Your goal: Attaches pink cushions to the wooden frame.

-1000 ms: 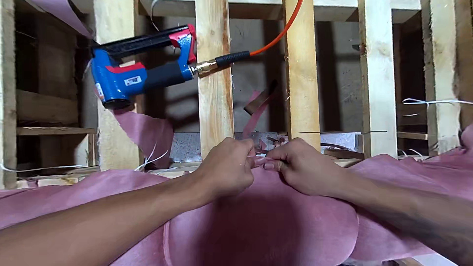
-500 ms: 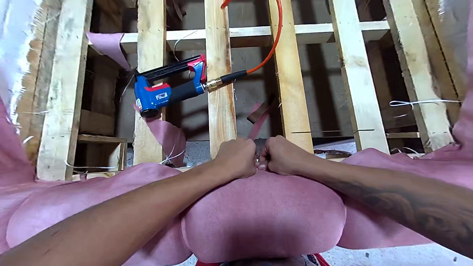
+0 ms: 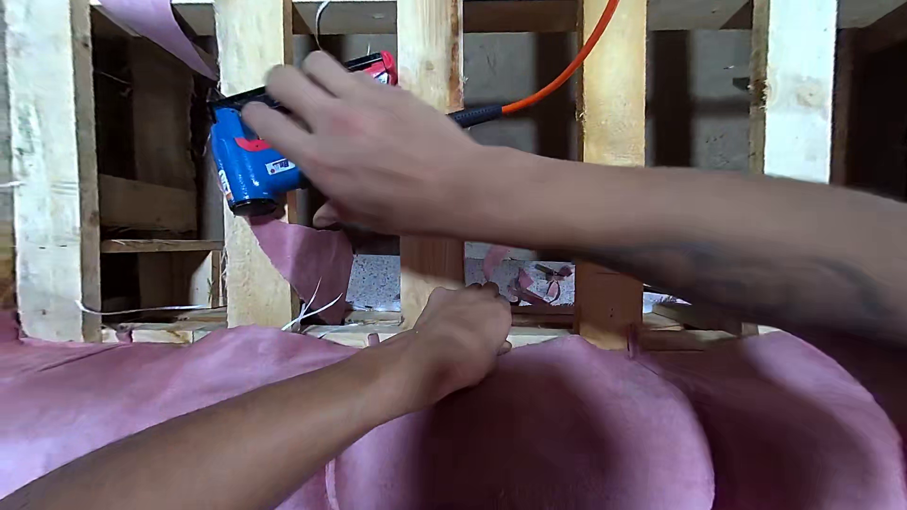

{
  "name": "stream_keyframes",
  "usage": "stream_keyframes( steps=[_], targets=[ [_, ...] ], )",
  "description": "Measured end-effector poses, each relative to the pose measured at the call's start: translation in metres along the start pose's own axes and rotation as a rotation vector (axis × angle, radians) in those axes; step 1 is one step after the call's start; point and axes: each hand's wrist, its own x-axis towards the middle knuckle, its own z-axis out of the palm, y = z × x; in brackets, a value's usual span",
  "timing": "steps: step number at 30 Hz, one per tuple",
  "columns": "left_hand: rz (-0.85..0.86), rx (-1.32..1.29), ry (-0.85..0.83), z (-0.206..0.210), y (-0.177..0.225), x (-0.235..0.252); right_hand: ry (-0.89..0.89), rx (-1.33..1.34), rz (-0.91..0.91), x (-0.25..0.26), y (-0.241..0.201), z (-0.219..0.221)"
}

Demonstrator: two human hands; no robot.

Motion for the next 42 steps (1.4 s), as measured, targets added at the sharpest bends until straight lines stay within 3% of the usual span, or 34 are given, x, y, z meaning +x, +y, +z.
stream_keyframes(
  steps=[2,4,7,9,11,13,15,18,19,21,23,26,29,34,38,42],
  targets=[
    [-0.042,0.028,-0.042,-0.005,0.004,0.0,-0.114,0.018,-0.013,0.033,-0.006,0.022],
    [-0.048,0.06,-0.052,-0.005,0.005,0.0,-0.075,-0.063,-0.061,0.052,-0.01,0.045],
    [-0.024,0.067,-0.044,-0.004,0.004,0.001,-0.149,-0.108,0.015,0.068,-0.01,0.062],
    [-0.006,0.062,-0.031,-0.002,0.002,0.001,-0.24,-0.107,0.033,0.068,-0.006,0.059],
    [0.011,0.06,-0.019,-0.002,0.0,0.001,-0.235,-0.115,0.052,0.053,-0.008,0.029],
    [0.077,0.044,0.053,0.005,-0.005,0.0,-0.21,-0.118,0.082,0.011,-0.012,-0.022],
    [0.128,0.042,0.113,0.011,-0.01,-0.001,-0.31,-0.016,0.149,-0.066,-0.016,-0.064],
    [0.112,-0.055,0.111,0.006,-0.015,-0.006,-0.659,0.344,0.384,-0.199,-0.015,-0.072],
    [0.136,-0.149,0.146,0.004,-0.018,-0.008,-0.659,0.43,0.459,-0.237,-0.02,-0.07],
    [0.162,-0.368,0.198,-0.005,-0.016,-0.01,-0.507,0.446,0.562,-0.292,-0.042,-0.081],
    [0.118,-0.425,0.092,-0.022,0.001,-0.007,-0.269,0.308,0.722,-0.325,-0.082,-0.096],
    [0.078,-0.227,-0.117,-0.032,0.045,0.015,0.11,0.03,0.953,-0.354,-0.151,-0.081],
    [0.133,-0.116,-0.171,-0.039,0.078,0.038,0.285,-0.094,0.94,-0.377,-0.188,-0.047],
    [0.075,-0.297,-0.238,-0.046,0.104,0.038,0.266,0.001,0.868,-0.405,-0.186,-0.063],
    [0.132,-0.538,-0.076,-0.024,0.098,0.04,0.174,0.028,0.832,-0.409,-0.149,-0.085],
    [0.206,-0.327,0.144,-0.012,0.091,0.051,-0.007,0.05,0.79,-0.388,-0.113,-0.082]
  ],
)
